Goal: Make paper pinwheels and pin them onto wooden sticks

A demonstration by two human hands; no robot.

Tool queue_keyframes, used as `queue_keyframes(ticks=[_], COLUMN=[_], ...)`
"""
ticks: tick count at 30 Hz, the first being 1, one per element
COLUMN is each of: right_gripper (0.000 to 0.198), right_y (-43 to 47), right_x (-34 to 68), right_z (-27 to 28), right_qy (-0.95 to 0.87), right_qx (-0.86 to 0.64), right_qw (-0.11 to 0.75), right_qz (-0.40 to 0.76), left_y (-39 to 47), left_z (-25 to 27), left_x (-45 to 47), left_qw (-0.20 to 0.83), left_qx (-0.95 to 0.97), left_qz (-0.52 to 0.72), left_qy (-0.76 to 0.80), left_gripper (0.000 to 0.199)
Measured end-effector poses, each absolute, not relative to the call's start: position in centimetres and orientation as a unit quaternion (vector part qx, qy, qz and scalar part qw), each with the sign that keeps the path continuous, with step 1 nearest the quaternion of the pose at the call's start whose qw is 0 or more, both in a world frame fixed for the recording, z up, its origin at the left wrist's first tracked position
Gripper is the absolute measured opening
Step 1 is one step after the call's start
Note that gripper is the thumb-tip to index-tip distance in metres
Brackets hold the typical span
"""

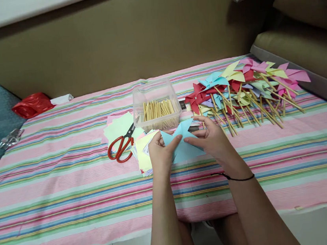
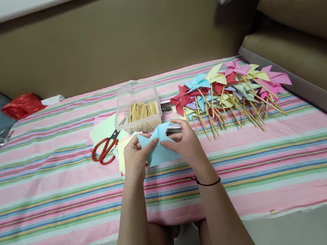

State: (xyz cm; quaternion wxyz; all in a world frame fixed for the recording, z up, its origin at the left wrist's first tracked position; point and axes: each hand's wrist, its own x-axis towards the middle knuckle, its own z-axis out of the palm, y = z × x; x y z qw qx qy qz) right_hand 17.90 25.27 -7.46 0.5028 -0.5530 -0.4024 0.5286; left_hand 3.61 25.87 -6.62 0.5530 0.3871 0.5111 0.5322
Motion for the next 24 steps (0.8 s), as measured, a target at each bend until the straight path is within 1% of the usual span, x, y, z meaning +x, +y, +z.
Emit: queue_keyframes(ticks=[7,16,19,24], right_gripper=[0.078,0.068,0.071,0.080], right_y=[25.21,25.18,25.19,25.36], right_x=[17.86,17.71,17.67,18.08], right_z=[-7.14,-7.22,-7.10,-6.98], right_qy=[-0.399,-0.395,-0.370,-0.307], right_qx=[-0.560,-0.563,-0.567,-0.573], right_qw=[0.495,0.496,0.513,0.558], right_qz=[0.530,0.530,0.527,0.516], left_y=[25.86,25.74,25.78,25.96], left_z=[-6.65,-6.29,-6.21,-6.40], left_x=[3.59,3.72,3.73,3.04], left_qw=[0.552,0.557,0.562,0.575], left_qx=[0.389,0.388,0.377,0.359], left_qz=[0.527,0.522,0.525,0.539], left_qy=[0.516,0.517,0.516,0.499], left_gripper=[0.036,0.038,0.036,0.026])
